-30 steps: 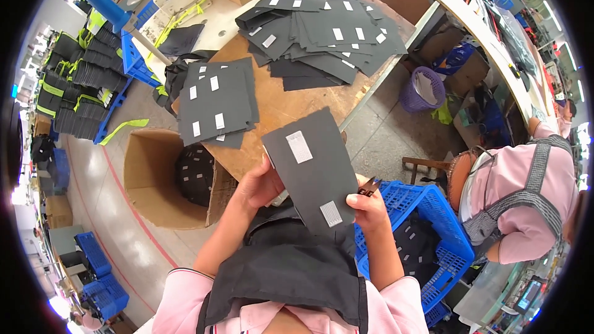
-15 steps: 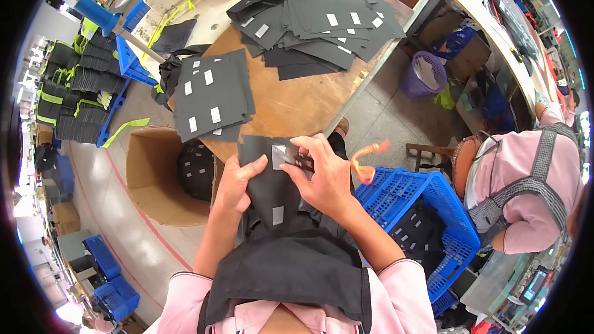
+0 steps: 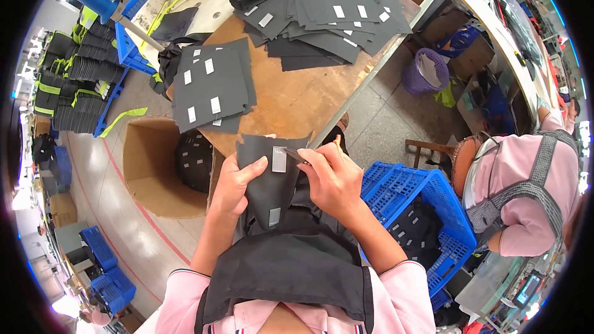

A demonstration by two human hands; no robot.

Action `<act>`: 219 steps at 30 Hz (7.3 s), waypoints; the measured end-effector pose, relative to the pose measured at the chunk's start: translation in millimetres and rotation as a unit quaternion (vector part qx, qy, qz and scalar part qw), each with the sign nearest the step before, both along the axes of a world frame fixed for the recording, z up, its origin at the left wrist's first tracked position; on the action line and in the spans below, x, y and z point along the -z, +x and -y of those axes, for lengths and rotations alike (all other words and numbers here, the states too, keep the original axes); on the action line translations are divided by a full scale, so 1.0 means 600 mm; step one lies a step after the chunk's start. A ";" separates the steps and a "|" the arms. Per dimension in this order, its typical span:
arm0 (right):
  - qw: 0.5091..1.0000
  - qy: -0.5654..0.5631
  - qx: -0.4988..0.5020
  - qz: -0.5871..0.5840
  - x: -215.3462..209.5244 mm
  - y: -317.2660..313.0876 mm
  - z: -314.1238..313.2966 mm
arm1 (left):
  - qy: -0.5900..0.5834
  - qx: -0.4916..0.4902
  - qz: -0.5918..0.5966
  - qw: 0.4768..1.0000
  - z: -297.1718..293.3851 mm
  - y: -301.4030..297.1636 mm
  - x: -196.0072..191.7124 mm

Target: Sewing and assembling parts of a grey and lime green safety vest.

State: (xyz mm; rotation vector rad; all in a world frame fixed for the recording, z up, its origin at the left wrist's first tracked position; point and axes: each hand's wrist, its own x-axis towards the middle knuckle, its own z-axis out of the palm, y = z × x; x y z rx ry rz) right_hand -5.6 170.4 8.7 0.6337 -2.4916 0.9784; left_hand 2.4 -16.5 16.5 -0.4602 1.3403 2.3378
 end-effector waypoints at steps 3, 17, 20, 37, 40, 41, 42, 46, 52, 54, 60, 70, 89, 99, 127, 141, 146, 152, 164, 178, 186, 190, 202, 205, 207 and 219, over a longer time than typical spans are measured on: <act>0.999 -0.034 0.004 0.029 -0.009 0.011 0.000 | 0.006 -0.005 0.004 1.000 0.001 0.002 0.004; 0.999 -0.004 0.018 0.040 -0.002 0.010 0.002 | -0.013 0.015 0.006 1.000 0.000 0.007 0.010; 0.995 -0.078 0.037 0.053 -0.001 0.004 -0.010 | -0.011 -0.003 0.003 1.000 0.001 0.009 0.015; 0.907 -0.255 0.001 0.336 0.032 -0.019 0.001 | -0.040 0.056 0.049 0.996 0.000 0.001 0.029; 0.973 -0.139 0.045 0.177 0.013 0.016 -0.011 | -0.039 0.040 0.060 0.997 0.005 0.002 0.031; 0.984 -0.094 0.025 0.148 0.012 0.021 -0.019 | -0.039 0.037 0.064 0.997 0.005 0.004 0.031; 0.989 -0.040 0.006 0.143 0.001 0.023 -0.026 | -0.041 0.035 0.062 0.997 0.003 0.002 0.030; 0.992 -0.016 -0.034 0.119 0.003 0.012 -0.024 | -0.055 0.047 0.043 0.996 -0.001 0.006 0.030; 0.997 -0.009 -0.040 0.065 0.012 0.011 -0.021 | -0.049 0.051 0.041 0.997 0.009 0.002 0.034; 0.997 -0.040 -0.026 0.052 0.022 0.014 -0.019 | -0.047 0.050 0.049 0.996 0.009 -0.001 0.035; 0.827 -0.403 0.032 0.391 0.074 0.060 -0.040 | 0.050 -0.137 0.020 0.989 0.019 -0.017 0.035; 0.570 -0.633 0.032 0.523 0.076 0.014 0.009 | -0.085 -0.253 -0.167 0.949 0.033 0.021 0.093; 0.992 -0.083 0.029 0.090 0.015 0.023 0.005 | -0.048 -0.005 0.025 0.999 -0.007 -0.001 0.018; 0.995 -0.087 0.050 0.013 0.020 0.010 0.003 | -0.057 -0.018 0.023 0.998 -0.010 0.007 0.015; 0.996 -0.017 -0.014 0.081 0.026 0.014 0.000 | -0.052 -0.080 0.024 0.995 -0.017 0.015 0.047; 0.993 -0.102 0.031 0.049 0.049 0.011 0.013 | -0.031 -0.079 0.054 0.995 -0.011 0.012 0.042; 0.972 -0.143 0.006 0.189 0.047 -0.010 0.022 | 0.021 -0.062 0.085 0.994 0.013 -0.023 0.061; 0.778 -0.428 0.009 0.460 0.073 -0.018 0.004 | 0.064 -0.141 0.086 0.984 0.069 -0.074 0.072; 0.900 -0.293 0.095 0.308 0.080 -0.192 -0.020 | -0.482 -0.301 -0.128 0.813 0.277 -0.255 0.125; 0.991 0.074 0.113 0.021 0.092 -0.485 -0.044 | -0.803 -0.027 -0.202 0.560 0.165 -0.165 0.204; 0.970 0.237 0.032 0.037 0.132 -0.475 -0.049 | -0.633 -0.356 -0.249 0.641 0.224 -0.142 0.166; 0.962 0.265 0.051 0.041 0.137 -0.444 -0.040 | -0.684 -0.295 -0.209 0.634 0.206 -0.100 0.177; 0.997 0.022 -0.072 0.031 0.138 -0.311 0.053 | -0.363 -0.178 -0.007 0.915 0.295 -0.196 0.190; 0.982 0.074 -0.058 0.165 0.155 -0.256 0.160 | -0.415 -0.172 0.004 0.893 0.280 -0.184 0.175; 0.975 0.116 -0.044 0.183 0.158 -0.237 0.200 | -0.589 -0.189 0.039 0.784 0.269 -0.180 0.186; 0.982 0.089 -0.146 0.080 0.131 -0.168 0.219 | -0.619 -0.138 0.061 0.771 0.225 -0.204 0.130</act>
